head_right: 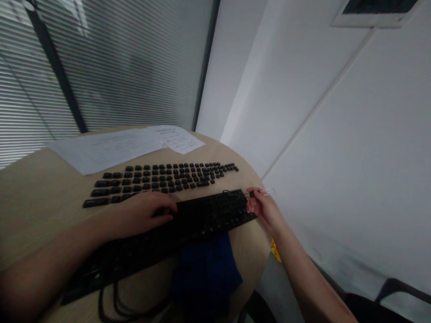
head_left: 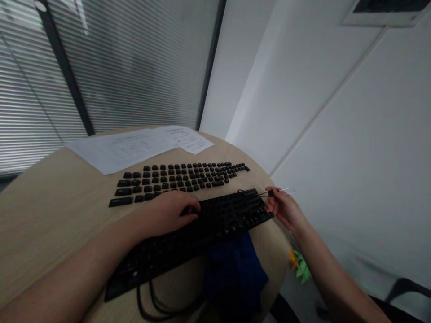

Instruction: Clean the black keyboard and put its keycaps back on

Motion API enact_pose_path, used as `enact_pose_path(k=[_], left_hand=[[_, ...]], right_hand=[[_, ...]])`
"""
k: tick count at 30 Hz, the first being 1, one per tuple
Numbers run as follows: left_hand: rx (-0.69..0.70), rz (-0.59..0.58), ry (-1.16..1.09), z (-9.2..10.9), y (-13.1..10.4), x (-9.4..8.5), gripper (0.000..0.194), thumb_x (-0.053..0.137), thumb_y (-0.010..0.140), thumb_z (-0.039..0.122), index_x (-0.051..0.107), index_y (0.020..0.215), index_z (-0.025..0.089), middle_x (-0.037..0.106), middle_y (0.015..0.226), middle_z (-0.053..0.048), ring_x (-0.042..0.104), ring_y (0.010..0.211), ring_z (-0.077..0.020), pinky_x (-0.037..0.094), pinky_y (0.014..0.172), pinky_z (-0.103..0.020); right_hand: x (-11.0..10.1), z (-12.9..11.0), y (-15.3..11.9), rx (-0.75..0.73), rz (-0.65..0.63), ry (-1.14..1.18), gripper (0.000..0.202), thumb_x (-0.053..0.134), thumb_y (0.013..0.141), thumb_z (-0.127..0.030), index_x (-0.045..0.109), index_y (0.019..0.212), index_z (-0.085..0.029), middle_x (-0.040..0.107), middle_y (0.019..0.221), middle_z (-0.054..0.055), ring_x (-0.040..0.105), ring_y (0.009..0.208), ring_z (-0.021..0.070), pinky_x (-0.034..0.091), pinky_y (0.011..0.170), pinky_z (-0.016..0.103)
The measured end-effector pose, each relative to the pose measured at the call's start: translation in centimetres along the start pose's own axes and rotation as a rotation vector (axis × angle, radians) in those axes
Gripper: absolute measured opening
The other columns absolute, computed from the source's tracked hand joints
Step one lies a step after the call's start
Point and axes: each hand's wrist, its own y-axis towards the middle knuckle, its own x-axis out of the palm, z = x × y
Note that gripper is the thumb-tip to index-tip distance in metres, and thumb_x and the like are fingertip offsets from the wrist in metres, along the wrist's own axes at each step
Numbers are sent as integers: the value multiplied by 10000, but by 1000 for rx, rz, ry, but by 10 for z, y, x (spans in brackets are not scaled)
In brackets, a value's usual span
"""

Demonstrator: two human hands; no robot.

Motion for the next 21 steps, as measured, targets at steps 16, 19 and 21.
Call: enact_pose_path(k=[16, 19, 21], left_hand=[[14, 7, -12, 4, -2, -2, 179, 592, 904, 280, 741, 1004, 282, 746, 982, -17, 685, 931, -225, 492, 863, -353], [16, 10, -1, 2, -2, -1, 181, 593, 911, 293, 740, 1015, 279, 747, 1020, -24, 681, 987, -241, 493, 906, -375], [18, 8, -2, 0, -1, 1, 188, 590, 919, 313, 739, 1029, 278, 746, 1031, -27, 680, 996, -244, 495, 916, -382]], right_hand=[[10, 34, 3, -349, 204, -399, 393, 620, 910, -543, 626, 1178, -254, 704, 851, 32, 593, 633, 169, 449, 510, 278], [7, 41, 1, -340, 223, -467, 368, 639, 910, -527, 652, 1146, -244, 710, 854, 37, 590, 658, 169, 429, 522, 272], [3, 43, -1, -365, 285, -472, 348, 612, 923, -546, 667, 1064, -232, 667, 763, 14, 554, 626, 156, 418, 539, 270]])
